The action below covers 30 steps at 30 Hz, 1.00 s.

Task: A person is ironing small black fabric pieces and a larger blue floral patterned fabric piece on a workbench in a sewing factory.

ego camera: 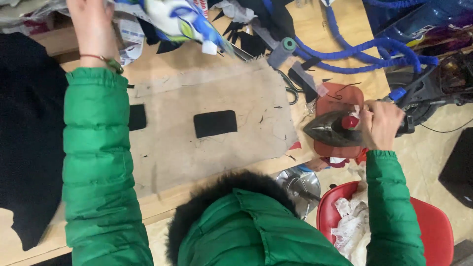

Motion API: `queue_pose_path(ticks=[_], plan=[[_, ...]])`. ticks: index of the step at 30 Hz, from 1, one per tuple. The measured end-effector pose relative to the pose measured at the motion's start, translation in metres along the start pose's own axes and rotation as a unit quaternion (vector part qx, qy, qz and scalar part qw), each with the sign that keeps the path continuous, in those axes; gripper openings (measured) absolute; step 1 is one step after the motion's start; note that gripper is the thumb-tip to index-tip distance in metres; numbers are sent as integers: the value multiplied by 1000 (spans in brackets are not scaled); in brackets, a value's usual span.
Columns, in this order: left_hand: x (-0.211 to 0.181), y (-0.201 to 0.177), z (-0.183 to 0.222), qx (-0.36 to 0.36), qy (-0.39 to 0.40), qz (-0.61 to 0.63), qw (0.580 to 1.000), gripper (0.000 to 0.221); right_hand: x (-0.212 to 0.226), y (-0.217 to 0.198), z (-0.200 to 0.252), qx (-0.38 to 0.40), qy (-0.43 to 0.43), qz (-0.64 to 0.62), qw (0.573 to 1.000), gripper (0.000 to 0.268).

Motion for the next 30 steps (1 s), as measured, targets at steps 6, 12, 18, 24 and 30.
queue_pose_path(ticks=[6,12,18,24,30], plan=[[41,9,137,16,-90,-344,934,76,136,-6,-20,-106,20,-41,993,21],[82,87,265,238,-176,-513,806,43,259,141,-52,119,67,-445,885,41],[93,105,276,224,-159,-606,747,58,281,205,-48,139,207,-543,802,62],[84,110,265,272,-226,-563,747,23,270,219,-32,147,249,-516,806,43],[45,151,243,266,-305,-244,882,16,275,83,-25,15,278,-566,776,24]])
Point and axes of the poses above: each hand's wrist, its own z-axis away from the middle knuckle, its own y-axis out of the palm, x = y × z, the point moved 6 cm from there along -z, towards the middle knuckle, and after that the axes turned 4 degrees about x, right-handed, at the moved point
